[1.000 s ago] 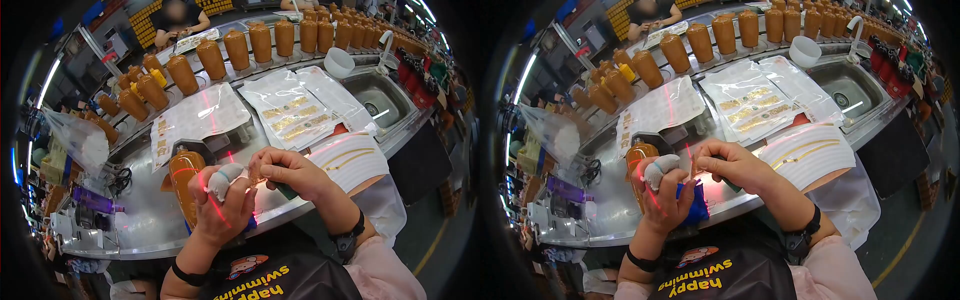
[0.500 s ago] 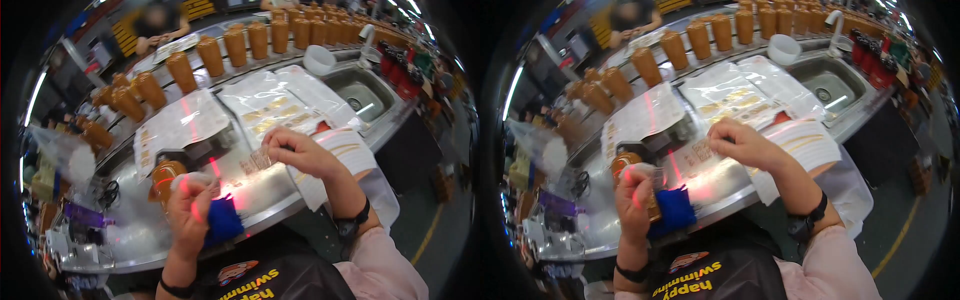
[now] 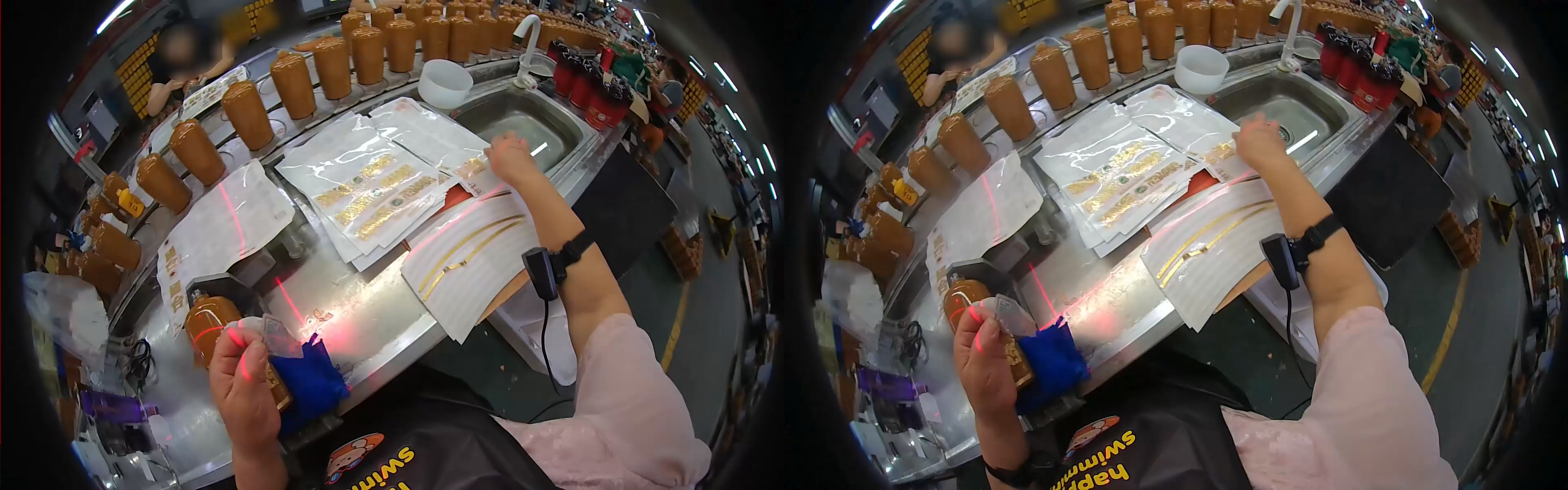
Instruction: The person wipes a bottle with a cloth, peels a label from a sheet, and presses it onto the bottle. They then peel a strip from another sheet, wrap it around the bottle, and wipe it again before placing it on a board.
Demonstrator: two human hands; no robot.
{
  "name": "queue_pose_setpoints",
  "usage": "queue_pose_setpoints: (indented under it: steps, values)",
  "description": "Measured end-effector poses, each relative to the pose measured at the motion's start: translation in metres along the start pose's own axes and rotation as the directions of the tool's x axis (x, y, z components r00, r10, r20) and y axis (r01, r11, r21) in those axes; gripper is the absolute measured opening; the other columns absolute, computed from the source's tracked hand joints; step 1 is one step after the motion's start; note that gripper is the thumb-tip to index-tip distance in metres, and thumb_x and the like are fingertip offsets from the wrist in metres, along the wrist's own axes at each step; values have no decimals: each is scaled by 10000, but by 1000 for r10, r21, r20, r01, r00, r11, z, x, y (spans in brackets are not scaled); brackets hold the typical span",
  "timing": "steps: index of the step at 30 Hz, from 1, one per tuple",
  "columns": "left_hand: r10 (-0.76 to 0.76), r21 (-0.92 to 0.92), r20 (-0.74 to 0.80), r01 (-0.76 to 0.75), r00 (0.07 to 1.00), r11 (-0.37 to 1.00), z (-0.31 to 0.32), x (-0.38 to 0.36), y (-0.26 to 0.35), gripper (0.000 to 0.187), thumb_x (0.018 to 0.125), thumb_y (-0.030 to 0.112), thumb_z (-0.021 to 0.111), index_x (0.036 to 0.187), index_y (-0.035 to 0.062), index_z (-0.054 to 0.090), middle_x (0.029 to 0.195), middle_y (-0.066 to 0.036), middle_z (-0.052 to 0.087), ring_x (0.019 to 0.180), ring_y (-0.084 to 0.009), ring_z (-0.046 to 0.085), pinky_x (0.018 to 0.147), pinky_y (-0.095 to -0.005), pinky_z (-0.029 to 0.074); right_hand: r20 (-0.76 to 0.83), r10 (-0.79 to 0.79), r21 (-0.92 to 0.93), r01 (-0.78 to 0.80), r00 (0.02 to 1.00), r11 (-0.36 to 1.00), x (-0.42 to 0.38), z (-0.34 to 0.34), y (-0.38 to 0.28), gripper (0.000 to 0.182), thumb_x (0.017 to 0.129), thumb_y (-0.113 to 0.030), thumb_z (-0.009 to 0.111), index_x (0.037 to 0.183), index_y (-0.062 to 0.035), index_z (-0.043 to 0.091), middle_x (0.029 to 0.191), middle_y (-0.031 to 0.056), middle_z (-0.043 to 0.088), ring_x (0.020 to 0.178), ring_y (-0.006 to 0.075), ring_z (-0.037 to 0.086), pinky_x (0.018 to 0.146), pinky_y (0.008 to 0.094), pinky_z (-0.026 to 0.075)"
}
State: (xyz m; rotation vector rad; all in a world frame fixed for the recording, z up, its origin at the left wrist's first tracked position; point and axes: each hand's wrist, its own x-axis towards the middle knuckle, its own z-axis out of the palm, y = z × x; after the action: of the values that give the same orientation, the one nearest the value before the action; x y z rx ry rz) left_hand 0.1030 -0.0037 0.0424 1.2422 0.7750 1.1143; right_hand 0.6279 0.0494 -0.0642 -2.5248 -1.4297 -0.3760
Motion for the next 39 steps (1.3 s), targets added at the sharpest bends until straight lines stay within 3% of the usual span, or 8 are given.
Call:
queue_pose_setpoints:
  steps: [3, 7, 11, 22, 28, 32, 36, 39]
  values:
    - [-33, -43, 23, 34, 999, 999, 11, 5, 0, 52, 908, 99, 565, 930, 53, 571, 874, 13, 521, 807, -90, 469, 757, -239, 375, -188, -201, 167, 233, 961, 958, -25, -56, -38, 191, 892, -201, 610, 1007, -64, 678, 1107, 136, 578, 1067, 362, 535, 893, 440, 454]
    - [-40, -4, 48, 41, 998, 999, 14, 14, -12, 76, 938, 82, 552, 945, 13, 583, 931, -34, 604, 875, -96, 544, 838, -248, 423, -275, -650, 682, 621, 708, 387, -108, -147, -158, 266, 776, -77, 749, 1029, -52, 670, 1145, 125, 563, 1070, 296, 570, 929, 376, 449]
    - [-39, 7, 48, 39, 998, 999, 24, 16, -12, 139, 928, 115, 542, 980, 4, 609, 954, -40, 612, 897, -94, 546, 842, -257, 427, -311, -730, 784, 599, 609, 165, -159, -162, -224, 374, 783, -246, 782, 1039, -21, 628, 1151, 164, 539, 1089, 359, 519, 937, 415, 439]
    - [101, 268, 52, -111, 994, 957, 16, 10, -17, 187, 915, 127, 607, 1071, 22, 605, 1003, -37, 625, 877, -107, 550, 728, -270, 419, -205, -697, 976, 200, 687, -90, -164, -146, -248, 98, 898, -113, 668, 944, -29, 648, 1089, 93, 569, 940, 186, 577, 763, 299, 471]
    - [179, 633, 126, -218, 976, 743, 13, 10, -9, 96, 882, 107, 638, 905, 26, 594, 784, -84, 607, 709, -230, 563, 649, -344, 433, -118, -729, 978, 207, 674, 33, -151, -155, -240, 64, 883, -87, 672, 914, -39, 645, 1160, 91, 547, 970, 156, 549, 806, 285, 447]
    - [156, 739, 211, -262, 965, 621, 17, 4, 3, 70, 850, 74, 640, 863, 23, 593, 801, -128, 606, 743, -315, 568, 679, -388, 451, -362, -679, 837, 543, 639, 65, -124, -150, -233, 105, 843, -88, 702, 854, -46, 606, 1125, 134, 552, 989, 255, 567, 847, 339, 448]
    - [156, 699, 245, -286, 957, 656, -9, -9, 22, 67, 851, 86, 645, 853, 27, 614, 823, -117, 625, 814, -291, 596, 746, -375, 465, -201, -466, 837, 398, 862, 375, -28, -101, -186, 136, 884, -164, 688, 883, -39, 636, 1063, 96, 608, 1009, 186, 569, 877, 321, 444]
    - [347, 659, -8, -256, 938, 708, -38, -32, 23, 125, 850, 103, 641, 932, 13, 610, 954, -121, 642, 909, -251, 600, 841, -350, 449, 4, -330, 458, 291, 944, 840, 56, -15, -142, 235, 842, -297, 707, 931, -80, 697, 1111, 157, 572, 1029, 345, 556, 882, 415, 482]
